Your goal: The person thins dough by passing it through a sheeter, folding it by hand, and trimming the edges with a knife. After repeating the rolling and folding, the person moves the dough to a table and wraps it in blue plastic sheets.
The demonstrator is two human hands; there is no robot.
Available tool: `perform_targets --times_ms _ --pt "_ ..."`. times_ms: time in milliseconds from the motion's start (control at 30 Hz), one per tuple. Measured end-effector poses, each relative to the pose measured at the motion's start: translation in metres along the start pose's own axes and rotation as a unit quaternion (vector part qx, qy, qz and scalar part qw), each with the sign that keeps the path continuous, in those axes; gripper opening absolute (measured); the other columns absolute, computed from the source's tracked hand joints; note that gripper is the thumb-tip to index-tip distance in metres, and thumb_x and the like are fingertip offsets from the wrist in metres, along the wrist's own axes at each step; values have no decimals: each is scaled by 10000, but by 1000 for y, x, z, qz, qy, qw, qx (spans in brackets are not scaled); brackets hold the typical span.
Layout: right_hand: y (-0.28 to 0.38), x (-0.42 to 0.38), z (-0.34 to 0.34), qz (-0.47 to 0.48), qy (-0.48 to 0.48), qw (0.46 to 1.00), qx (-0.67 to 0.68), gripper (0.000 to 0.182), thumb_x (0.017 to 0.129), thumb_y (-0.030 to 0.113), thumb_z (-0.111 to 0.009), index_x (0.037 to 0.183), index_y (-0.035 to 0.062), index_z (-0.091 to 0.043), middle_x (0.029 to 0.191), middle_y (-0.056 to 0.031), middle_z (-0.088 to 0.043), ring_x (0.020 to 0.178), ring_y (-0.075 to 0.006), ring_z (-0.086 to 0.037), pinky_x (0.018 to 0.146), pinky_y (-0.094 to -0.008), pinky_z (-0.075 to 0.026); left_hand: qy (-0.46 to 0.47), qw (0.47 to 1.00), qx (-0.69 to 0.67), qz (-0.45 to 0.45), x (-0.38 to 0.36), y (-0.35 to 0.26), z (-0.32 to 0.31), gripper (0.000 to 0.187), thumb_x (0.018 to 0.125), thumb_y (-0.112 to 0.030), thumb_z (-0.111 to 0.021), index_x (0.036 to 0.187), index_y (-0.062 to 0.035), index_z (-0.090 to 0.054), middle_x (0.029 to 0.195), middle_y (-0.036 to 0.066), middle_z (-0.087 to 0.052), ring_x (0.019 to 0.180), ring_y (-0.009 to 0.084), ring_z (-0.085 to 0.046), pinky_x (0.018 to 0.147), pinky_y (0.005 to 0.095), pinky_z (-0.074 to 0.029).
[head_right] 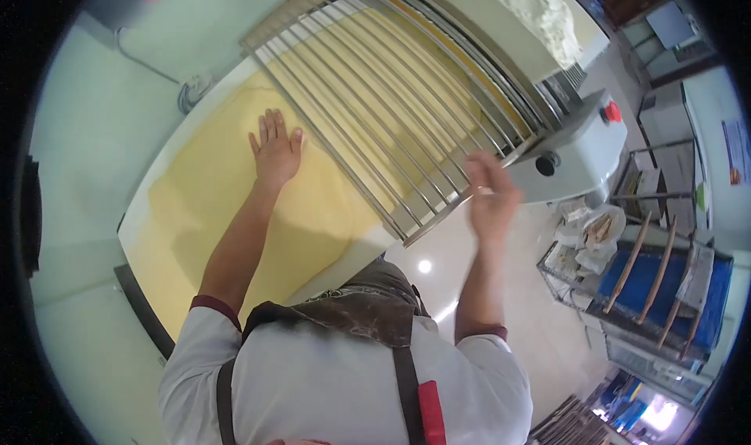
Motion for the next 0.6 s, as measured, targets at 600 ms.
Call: perform_targets --times_ms 600 --pt "-65 204 197 199 -30 828 -523 553 1000 403 -374 1368 -7 -418 1358 -229 -476 1248 -374 -460 1039 -429 -350 30 995 51 78 -173 249 68 648 984 -412 -356 1509 -93 -154 1572 105 -162 1453 262 -141 1169 479 -85"
Point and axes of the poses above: each hand's wrist, its own x-axis towards the middle knuckle, its own z-axis out of the back of the hand, y = z × x, the point moved 3 cm from there along x, towards the middle knuckle
